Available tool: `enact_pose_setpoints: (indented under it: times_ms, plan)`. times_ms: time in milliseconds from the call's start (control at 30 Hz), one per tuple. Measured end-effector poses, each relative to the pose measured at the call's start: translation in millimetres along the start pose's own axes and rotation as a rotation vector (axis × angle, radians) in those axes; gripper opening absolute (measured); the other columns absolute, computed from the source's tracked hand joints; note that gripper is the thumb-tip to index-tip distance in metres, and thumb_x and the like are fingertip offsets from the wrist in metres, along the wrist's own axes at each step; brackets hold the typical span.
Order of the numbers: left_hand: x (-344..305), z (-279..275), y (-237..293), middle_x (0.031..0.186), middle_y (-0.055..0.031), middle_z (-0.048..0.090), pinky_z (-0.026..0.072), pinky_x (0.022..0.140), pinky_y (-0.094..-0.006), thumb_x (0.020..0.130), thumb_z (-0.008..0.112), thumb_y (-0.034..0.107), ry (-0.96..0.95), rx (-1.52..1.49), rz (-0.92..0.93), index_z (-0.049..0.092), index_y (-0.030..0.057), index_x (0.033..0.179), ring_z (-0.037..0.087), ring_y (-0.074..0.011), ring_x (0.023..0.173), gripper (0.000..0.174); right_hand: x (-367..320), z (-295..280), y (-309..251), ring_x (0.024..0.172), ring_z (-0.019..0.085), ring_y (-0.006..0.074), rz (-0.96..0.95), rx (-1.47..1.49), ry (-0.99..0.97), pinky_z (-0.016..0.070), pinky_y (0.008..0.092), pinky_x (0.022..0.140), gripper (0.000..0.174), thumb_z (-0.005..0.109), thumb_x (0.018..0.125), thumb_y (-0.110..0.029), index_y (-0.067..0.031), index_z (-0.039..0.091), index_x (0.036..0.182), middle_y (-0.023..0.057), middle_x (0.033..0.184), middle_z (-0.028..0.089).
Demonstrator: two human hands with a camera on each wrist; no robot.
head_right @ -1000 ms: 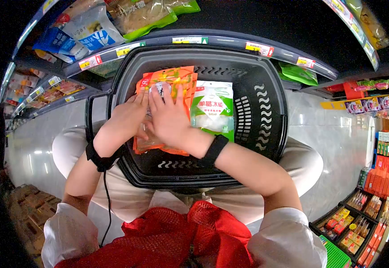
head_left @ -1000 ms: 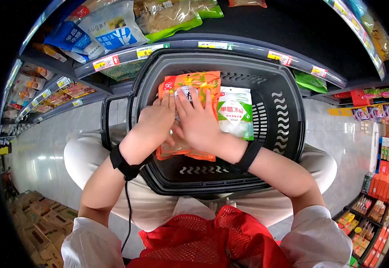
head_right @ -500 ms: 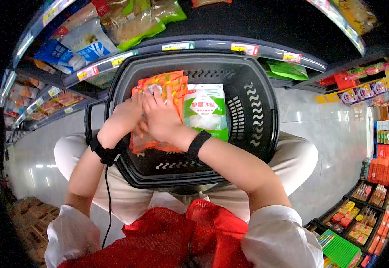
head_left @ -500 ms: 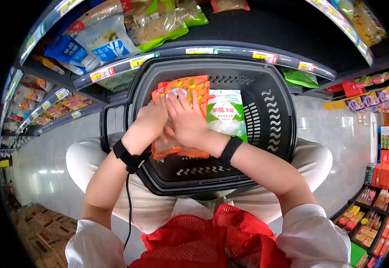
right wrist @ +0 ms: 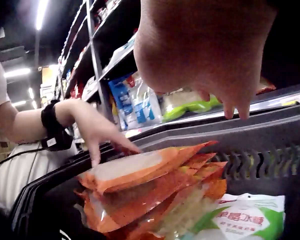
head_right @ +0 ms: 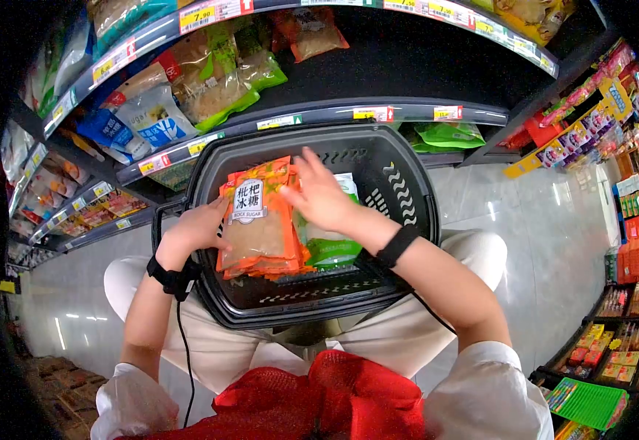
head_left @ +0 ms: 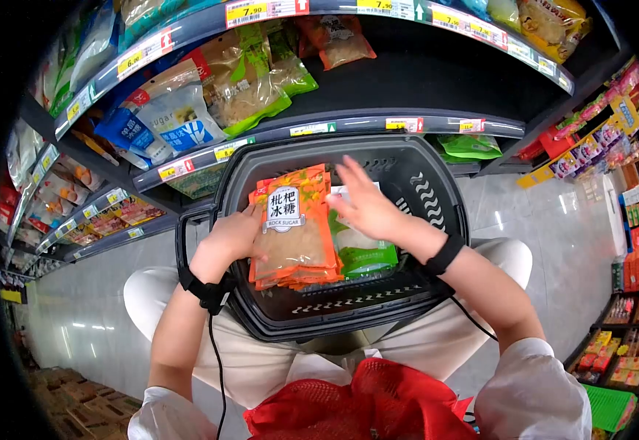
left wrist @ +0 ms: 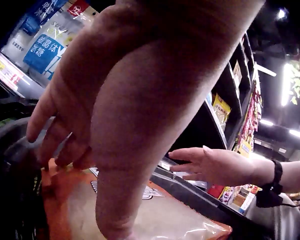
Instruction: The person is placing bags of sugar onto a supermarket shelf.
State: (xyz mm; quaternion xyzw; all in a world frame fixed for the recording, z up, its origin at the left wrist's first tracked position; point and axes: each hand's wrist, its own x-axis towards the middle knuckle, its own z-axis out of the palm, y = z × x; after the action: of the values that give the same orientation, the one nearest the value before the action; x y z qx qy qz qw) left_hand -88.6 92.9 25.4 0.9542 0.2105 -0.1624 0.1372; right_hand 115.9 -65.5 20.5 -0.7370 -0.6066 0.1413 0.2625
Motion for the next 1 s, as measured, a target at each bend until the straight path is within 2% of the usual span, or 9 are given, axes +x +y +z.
enact_pose_setpoints:
  times_ms: [100, 167, 200, 400, 533, 667, 733, 867, 1000]
  plan:
    - [6.1, -18.6, 3.2, 0.114, -0.0207, 0.049, 0.0441, 0.082, -0.0389, 0.058, 0.076, 0.027, -0.007, -0.003, 0.049, 0.038, -0.004, 0.118, 0.051, -0.0338, 0.101, 0.078, 1.2, -18.9, 31.9, 0.126, 0.021, 0.0383, 0.21, 0.204, 0.116, 0.0216, 0.0385, 0.103, 0.066, 0.042, 0.087, -0.04, 0.0124, 0.029, 0.124, 0.031, 0.132, 0.023]
    - [10.0, -40.4, 15.4, 0.118, -0.0216, 0.047, 0.0413, 0.086, -0.0374, 0.061, 0.073, 0.027, 0.072, -0.049, 0.082, 0.037, -0.0043, 0.121, 0.048, -0.0338, 0.106, 0.076, 7.4, -31.0, 57.9, 0.121, 0.033, 0.0363, 0.337, 0.347, 0.178, 0.027, 0.0378, 0.1, 0.063, 0.043, 0.086, -0.041, 0.0121, 0.036, 0.121, 0.0293, 0.126, 0.035]
    - [15.0, -48.5, 19.7, 0.121, -0.0225, 0.044, 0.0385, 0.091, -0.036, 0.065, 0.071, 0.026, 0.153, -0.101, 0.121, 0.036, -0.0046, 0.123, 0.045, -0.0337, 0.11, 0.074, 6.5, -41.4, 59.1, 0.114, 0.042, 0.0279, 0.402, 0.487, 0.169, 0.0301, 0.035, 0.097, 0.061, 0.042, 0.088, -0.04, 0.0075, 0.033, 0.124, 0.0211, 0.123, 0.042]
    - [103.7, -81.5, 24.6, 0.122, -0.0196, 0.045, 0.0363, 0.094, -0.0344, 0.078, 0.061, 0.028, 0.406, -0.151, 0.355, 0.038, -0.0029, 0.123, 0.046, -0.03, 0.112, 0.059, 11.8, -79.5, 84.8, 0.107, 0.047, 0.0291, 0.673, 1.174, 0.305, 0.0356, 0.041, 0.09, 0.054, 0.042, 0.087, -0.037, 0.0026, 0.035, 0.122, 0.0194, 0.123, 0.04]
    - [198.2, -92.1, 14.3, 0.123, -0.015, 0.046, 0.0358, 0.094, -0.0312, 0.084, 0.054, 0.031, 0.333, -0.616, 0.232, 0.039, -0.0007, 0.123, 0.046, -0.0228, 0.113, 0.052, 12.3, -100.5, 69.9, 0.104, 0.05, 0.0273, 0.614, 1.336, 0.308, 0.0398, 0.0378, 0.087, 0.047, 0.04, 0.088, -0.032, 0.0043, 0.039, 0.118, 0.0185, 0.119, 0.044]
    - [273.9, -113.1, 3.8, 0.126, -0.0117, 0.044, 0.0306, 0.095, -0.0282, 0.084, 0.051, 0.039, 0.491, -0.65, 0.009, 0.035, -0.0011, 0.126, 0.039, -0.0211, 0.118, 0.06, 4.5, -112.5, 49.9, 0.102, 0.052, 0.0246, 0.578, 1.279, 0.306, 0.0415, 0.0344, 0.085, 0.046, 0.039, 0.09, -0.033, 0.004, 0.041, 0.117, 0.0166, 0.116, 0.047]
    - [308.3, -116.4, -4.0, 0.128, -0.0126, 0.041, 0.0308, 0.095, -0.0293, 0.085, 0.05, 0.039, 0.523, -0.859, 0.042, 0.033, -0.0005, 0.128, 0.039, -0.0224, 0.118, 0.061, -1.6, -114.0, 50.5, 0.102, 0.052, 0.024, 0.552, 1.249, 0.282, 0.0414, 0.0337, 0.085, 0.045, 0.04, 0.09, -0.034, 0.003, 0.042, 0.117, 0.0161, 0.116, 0.048]
    - [353.5, -131.9, 1.6, 0.12, -0.016, 0.048, 0.038, 0.088, -0.0316, 0.076, 0.061, 0.036, 0.686, -0.993, -0.114, 0.036, -0.0047, 0.123, 0.047, -0.0251, 0.108, 0.067, -15.2, -118.7, 54.3, 0.101, 0.053, 0.0228, 0.675, 1.256, 0.225, 0.0416, 0.0324, 0.085, 0.046, 0.041, 0.09, -0.035, 0.0014, 0.041, 0.118, 0.0157, 0.115, 0.049]
    - [387.8, -141.6, -1.9, 0.124, -0.0173, 0.045, 0.0283, 0.098, -0.0358, 0.076, 0.062, 0.036, 0.63, -1.068, -0.285, 0.043, -0.0013, 0.122, 0.04, -0.0274, 0.117, 0.062, -19.9, -126.3, 54.5, 0.101, 0.052, 0.0226, 0.714, 1.308, 0.225, 0.0411, 0.0325, 0.086, 0.045, 0.04, 0.09, -0.034, 0.0008, 0.041, 0.118, 0.0148, 0.115, 0.049]
